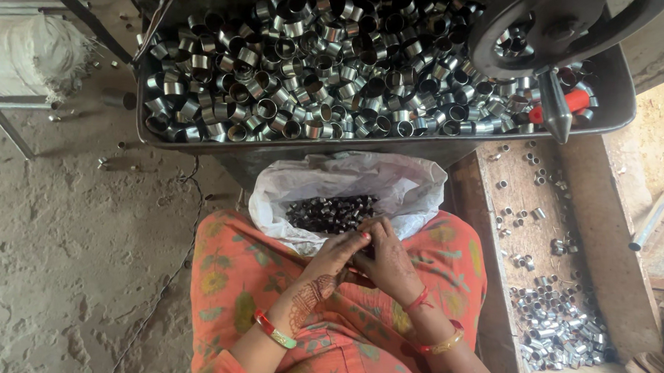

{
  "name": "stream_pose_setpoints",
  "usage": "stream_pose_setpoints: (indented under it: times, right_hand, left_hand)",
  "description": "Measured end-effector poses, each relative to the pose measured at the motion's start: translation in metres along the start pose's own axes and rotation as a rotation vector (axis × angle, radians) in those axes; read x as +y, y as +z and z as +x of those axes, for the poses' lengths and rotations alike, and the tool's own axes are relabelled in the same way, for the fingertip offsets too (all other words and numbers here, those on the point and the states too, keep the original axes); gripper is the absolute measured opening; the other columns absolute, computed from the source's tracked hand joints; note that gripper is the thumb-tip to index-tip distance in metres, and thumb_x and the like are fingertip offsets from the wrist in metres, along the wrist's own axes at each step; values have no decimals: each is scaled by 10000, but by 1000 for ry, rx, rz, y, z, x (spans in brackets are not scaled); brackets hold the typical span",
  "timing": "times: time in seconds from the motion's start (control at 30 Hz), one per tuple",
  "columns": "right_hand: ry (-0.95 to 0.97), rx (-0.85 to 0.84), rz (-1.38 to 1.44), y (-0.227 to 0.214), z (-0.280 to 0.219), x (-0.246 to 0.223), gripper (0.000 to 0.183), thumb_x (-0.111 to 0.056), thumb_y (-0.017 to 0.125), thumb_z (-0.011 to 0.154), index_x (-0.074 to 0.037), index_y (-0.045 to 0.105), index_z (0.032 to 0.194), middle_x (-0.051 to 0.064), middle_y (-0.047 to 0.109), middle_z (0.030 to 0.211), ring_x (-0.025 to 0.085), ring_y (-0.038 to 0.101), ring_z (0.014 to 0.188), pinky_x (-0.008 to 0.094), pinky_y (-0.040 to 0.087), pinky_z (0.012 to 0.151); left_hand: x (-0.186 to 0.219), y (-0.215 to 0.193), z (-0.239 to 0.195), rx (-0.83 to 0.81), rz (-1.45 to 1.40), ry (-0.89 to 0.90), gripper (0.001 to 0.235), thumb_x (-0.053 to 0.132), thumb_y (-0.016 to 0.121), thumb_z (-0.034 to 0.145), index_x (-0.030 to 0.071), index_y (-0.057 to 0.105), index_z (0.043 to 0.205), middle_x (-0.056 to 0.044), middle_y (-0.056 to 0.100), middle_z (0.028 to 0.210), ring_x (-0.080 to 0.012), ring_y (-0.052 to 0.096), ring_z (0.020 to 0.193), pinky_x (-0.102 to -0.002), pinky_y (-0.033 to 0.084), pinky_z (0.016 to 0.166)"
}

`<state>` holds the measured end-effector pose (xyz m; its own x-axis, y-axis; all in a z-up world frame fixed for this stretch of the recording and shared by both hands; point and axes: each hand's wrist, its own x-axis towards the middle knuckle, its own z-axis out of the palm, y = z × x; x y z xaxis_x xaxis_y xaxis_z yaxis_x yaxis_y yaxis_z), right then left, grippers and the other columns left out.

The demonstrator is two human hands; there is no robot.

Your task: The person picks up small metal cylinders from a machine tray and places them into a white bag on their lap, occasionally holding multiple parts together.

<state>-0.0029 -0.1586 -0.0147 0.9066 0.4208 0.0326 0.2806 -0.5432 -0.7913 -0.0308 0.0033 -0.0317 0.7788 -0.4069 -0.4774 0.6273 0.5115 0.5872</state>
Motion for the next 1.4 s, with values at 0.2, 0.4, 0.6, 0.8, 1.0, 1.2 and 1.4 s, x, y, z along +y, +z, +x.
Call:
stream_pose_setpoints:
  times: [0.2, 0.4, 0.6, 0.8, 1.0, 1.2, 1.4]
  right_hand:
    - [89, -153, 72, -14, -2, 8, 435, -147, 788, 820, -34, 643, 1214, 134, 642, 1186, 297, 685, 1090, 390, 553, 922]
    - [115, -406, 291, -64, 9, -11, 559, -188, 750, 861, -62, 547, 1366, 84, 608, 1373, 206, 665, 1213, 346, 556, 985]
    - [-246, 309, -138, -117, 56, -39, 408, -168, 784, 957, -86, 625, 1324, 95, 671, 1299, 258, 711, 1207, 358, 563, 1061]
    - [-99, 300, -471, -132, 150, -42, 724, -235, 863, 829, -146, 553, 1476, 239, 535, 1379, 438, 548, 1255, 466, 497, 1033]
    - [-232, 266, -525, -128, 191, -25, 814, -228, 871, 787, -186, 518, 1520, 311, 448, 1445, 489, 512, 1272, 493, 481, 1025]
    - [-314, 391, -280, -134, 198, -1, 453, -90, 825, 812, -125, 706, 1247, 188, 631, 1290, 369, 637, 1194, 419, 543, 1019]
    - [-101, 582, 117, -135, 203, 15, 124, -2, 708, 951, -42, 731, 1066, 90, 760, 965, 212, 774, 864, 325, 629, 770]
  left_hand:
    - [1, 4, -4, -7, 188, -76, 464, 481, 655, 966, 78, 643, 1196, -51, 678, 801, -165, 681, 623, -290, 551, 502]
    - [-5, -4, -4, -43, 45, -27, 369, 451, 693, 1000, 93, 605, 1013, -22, 618, 703, -142, 598, 524, -223, 364, 365]
    - [9, -3, -8, 11, -248, 42, 338, 376, 627, 1000, 58, 653, 1111, -72, 698, 917, -233, 757, 837, -297, 594, 551]
    - [5, -15, -7, 109, -306, -6, 344, 378, 603, 943, 75, 688, 1083, -95, 728, 975, -238, 769, 846, -326, 617, 543]
    - [-10, -43, 2, 106, -471, -46, 309, 356, 681, 988, 67, 702, 1094, -87, 738, 979, -238, 725, 849, -324, 593, 506]
    - [17, -16, -3, 107, -517, -41, 322, 337, 647, 924, 69, 689, 1098, -117, 767, 1049, -294, 759, 973, -341, 622, 558]
    - [34, 1, -14, 80, -472, 71, 333, 289, 643, 958, 28, 675, 1162, -164, 756, 1161, -318, 738, 1092, -379, 643, 726]
